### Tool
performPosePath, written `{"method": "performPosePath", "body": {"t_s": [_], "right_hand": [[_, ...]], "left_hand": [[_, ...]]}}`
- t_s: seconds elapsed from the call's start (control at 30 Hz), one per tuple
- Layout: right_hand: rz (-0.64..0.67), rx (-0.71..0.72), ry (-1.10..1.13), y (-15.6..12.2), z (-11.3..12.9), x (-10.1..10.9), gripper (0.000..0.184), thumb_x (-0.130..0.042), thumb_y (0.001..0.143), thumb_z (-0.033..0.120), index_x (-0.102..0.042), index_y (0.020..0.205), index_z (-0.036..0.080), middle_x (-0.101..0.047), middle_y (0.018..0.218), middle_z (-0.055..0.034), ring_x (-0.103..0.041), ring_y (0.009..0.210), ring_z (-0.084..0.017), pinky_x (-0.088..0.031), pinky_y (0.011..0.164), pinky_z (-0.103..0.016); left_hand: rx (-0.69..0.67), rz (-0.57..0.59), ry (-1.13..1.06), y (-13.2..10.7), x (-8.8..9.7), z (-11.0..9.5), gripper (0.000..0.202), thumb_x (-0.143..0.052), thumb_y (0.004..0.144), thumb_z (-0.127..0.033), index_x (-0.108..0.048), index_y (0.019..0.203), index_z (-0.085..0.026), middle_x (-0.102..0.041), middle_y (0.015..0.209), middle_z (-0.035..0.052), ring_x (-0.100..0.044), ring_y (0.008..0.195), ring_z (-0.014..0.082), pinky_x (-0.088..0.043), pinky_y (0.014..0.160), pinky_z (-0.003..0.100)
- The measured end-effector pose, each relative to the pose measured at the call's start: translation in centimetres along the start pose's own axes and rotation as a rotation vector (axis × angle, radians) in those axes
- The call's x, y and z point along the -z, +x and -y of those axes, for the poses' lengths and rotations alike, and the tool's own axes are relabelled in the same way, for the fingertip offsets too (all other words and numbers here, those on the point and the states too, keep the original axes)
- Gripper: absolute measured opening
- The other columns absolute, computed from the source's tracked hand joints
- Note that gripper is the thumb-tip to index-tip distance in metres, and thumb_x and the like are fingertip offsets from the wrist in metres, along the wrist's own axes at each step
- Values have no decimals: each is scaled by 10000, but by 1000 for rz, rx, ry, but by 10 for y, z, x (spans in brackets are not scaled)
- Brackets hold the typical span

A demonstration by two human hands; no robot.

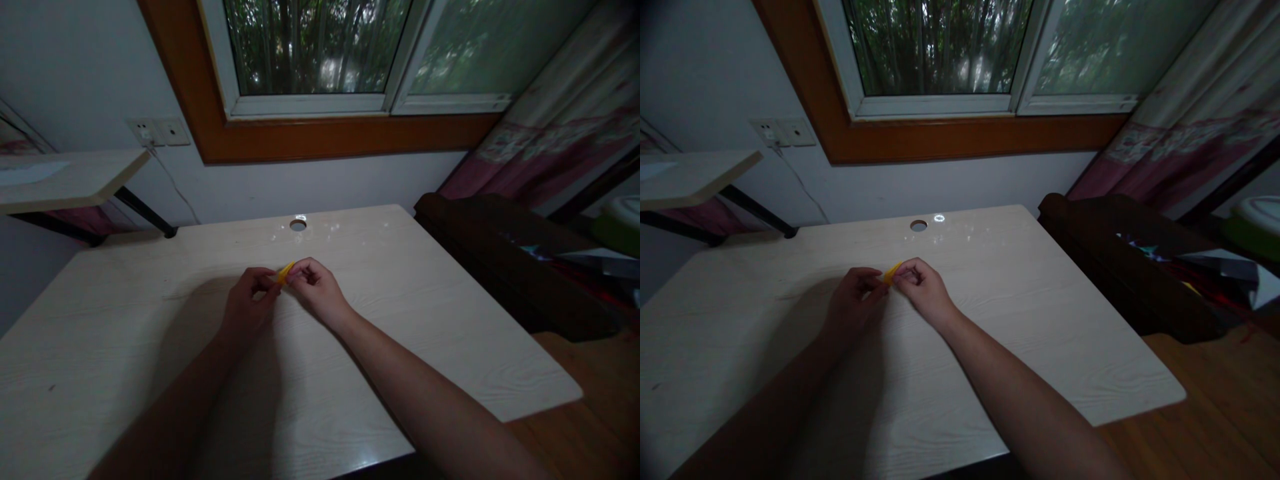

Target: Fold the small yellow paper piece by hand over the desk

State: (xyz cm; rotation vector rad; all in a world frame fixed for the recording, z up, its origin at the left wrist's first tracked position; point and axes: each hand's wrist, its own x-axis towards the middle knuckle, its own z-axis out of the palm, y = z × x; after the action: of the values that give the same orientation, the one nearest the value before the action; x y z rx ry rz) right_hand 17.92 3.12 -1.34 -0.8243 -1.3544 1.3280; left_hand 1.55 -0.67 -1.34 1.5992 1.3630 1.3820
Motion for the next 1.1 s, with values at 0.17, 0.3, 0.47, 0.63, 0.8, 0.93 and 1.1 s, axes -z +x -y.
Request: {"method": "performPosePath", "body": {"t_s": [0.17, 0.3, 0.47, 0.63, 0.8, 0.93, 1.1], "right_hand": [[89, 55, -117, -2, -4, 5, 146, -661, 824, 316, -630, 921, 211, -679, 904, -32, -620, 781, -145, -492, 726, -291], [125, 65, -168, -3, -5, 7, 164, -638, 858, 340, -638, 969, 219, -689, 937, -41, -638, 831, -158, -503, 756, -305], [125, 82, -161, -3, -3, 8, 157, -615, 880, 328, -620, 1006, 234, -695, 987, -42, -654, 888, -164, -508, 804, -321], [172, 117, -127, -3, -1, 8, 141, -573, 908, 294, -601, 1034, 240, -698, 1058, -52, -661, 983, -177, -506, 881, -362], [195, 197, -295, -3, 4, 10, 161, -523, 941, 265, -605, 1079, 253, -686, 1123, -60, -645, 1032, -193, -499, 901, -386], [222, 416, -541, 0, 12, 14, 153, -520, 949, 249, -631, 1055, 251, -672, 1102, -69, -604, 1053, -205, -471, 933, -392], [303, 560, -807, 4, 18, 20, 170, -487, 961, 225, -625, 1057, 208, -651, 1053, -100, -568, 1006, -229, -465, 895, -400]], "left_hand": [[74, 48, -129, 2, -1, 0, 319, -719, 772, -351, -535, 990, -208, -632, 698, -26, -649, 644, 139, -513, 627, 252], [163, 69, -177, 5, -1, 1, 323, -745, 737, -380, -527, 884, -193, -656, 709, -13, -675, 655, 154, -535, 628, 269], [217, 66, -196, 8, -1, -2, 295, -755, 719, -394, -577, 823, -183, -682, 725, 5, -682, 672, 159, -554, 657, 284], [238, 123, -134, 8, 0, -9, 214, -712, 751, -398, -694, 804, -191, -719, 746, 26, -686, 713, 177, -556, 705, 300], [222, 136, -113, 7, 2, -9, 194, -710, 756, -389, -729, 821, -207, -731, 763, 21, -690, 729, 183, -548, 719, 292], [202, 129, -46, 7, 3, -2, 212, -699, 769, -399, -720, 851, -205, -733, 778, 22, -682, 738, 179, -533, 705, 276], [81, 114, 218, 6, 4, -1, 156, -668, 787, -346, -703, 817, -197, -716, 767, 12, -646, 695, 157, -497, 661, 248]]}}
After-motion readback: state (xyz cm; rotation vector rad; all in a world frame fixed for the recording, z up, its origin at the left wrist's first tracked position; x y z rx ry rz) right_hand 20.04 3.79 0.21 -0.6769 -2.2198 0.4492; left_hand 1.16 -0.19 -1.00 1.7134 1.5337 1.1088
